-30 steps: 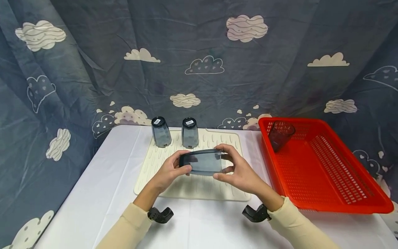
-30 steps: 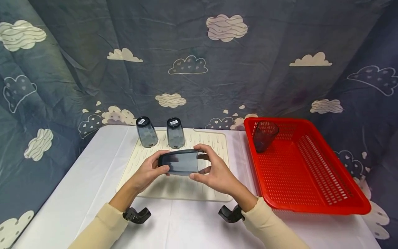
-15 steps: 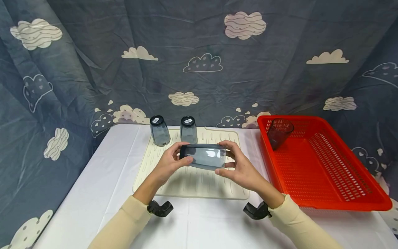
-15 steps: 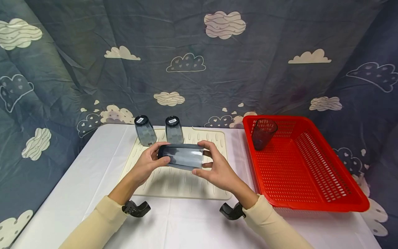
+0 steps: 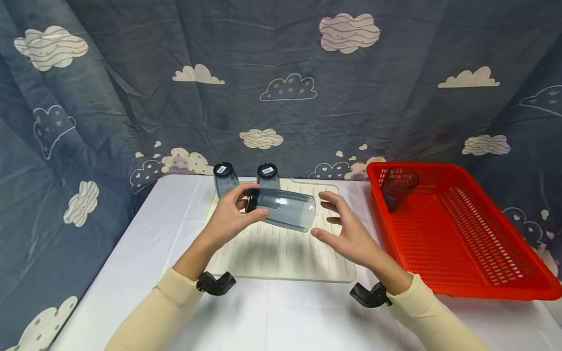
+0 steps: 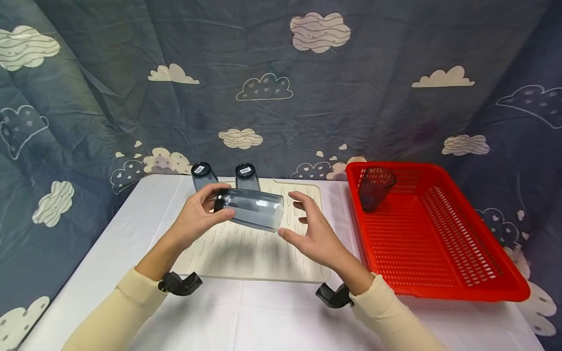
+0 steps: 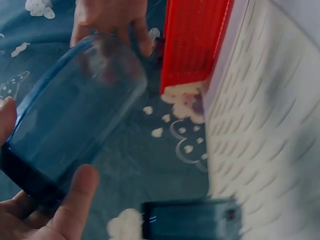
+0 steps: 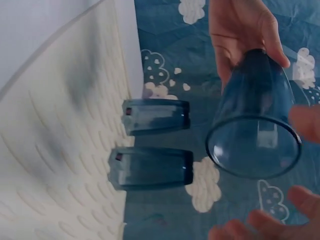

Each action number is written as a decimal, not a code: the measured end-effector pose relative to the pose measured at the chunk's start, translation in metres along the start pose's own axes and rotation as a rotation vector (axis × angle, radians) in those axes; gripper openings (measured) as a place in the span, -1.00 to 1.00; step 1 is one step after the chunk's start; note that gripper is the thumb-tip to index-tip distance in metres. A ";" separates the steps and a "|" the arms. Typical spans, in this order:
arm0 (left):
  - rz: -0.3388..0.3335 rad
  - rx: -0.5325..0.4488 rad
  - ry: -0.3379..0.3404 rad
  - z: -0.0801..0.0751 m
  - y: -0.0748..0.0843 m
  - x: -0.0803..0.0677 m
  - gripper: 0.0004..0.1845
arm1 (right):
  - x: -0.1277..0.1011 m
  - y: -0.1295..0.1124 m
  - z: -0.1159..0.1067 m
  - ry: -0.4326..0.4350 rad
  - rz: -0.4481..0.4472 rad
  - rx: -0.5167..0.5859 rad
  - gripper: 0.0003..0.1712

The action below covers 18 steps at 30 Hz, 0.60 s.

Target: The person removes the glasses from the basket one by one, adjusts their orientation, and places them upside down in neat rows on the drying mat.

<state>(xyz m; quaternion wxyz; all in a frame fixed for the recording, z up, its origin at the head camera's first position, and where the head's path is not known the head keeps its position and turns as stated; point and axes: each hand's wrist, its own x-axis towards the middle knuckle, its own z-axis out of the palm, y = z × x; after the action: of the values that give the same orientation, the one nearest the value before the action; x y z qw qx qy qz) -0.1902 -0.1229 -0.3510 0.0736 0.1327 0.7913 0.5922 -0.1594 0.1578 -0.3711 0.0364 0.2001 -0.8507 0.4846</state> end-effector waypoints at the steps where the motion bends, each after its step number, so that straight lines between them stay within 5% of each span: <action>1: 0.001 0.040 0.002 -0.004 0.005 0.000 -0.29 | -0.001 -0.001 -0.002 0.005 0.014 -0.022 -0.16; 5: 0.037 0.250 0.019 -0.019 0.026 0.001 -0.30 | -0.006 -0.002 -0.010 -0.006 0.047 -0.102 -0.25; 9: 0.148 0.443 0.021 -0.032 0.049 0.001 -0.28 | -0.013 -0.002 -0.018 -0.029 0.039 -0.177 -0.32; 18: 0.321 0.619 -0.039 -0.051 0.081 0.004 -0.23 | -0.029 -0.001 -0.033 -0.098 0.085 -0.258 -0.27</action>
<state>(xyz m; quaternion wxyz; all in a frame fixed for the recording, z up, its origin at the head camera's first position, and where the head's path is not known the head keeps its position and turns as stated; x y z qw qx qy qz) -0.1982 -0.1470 -0.2584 -0.0491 0.2827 0.9010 0.3255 -0.1371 0.1939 -0.3606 0.0000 0.1810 -0.9145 0.3619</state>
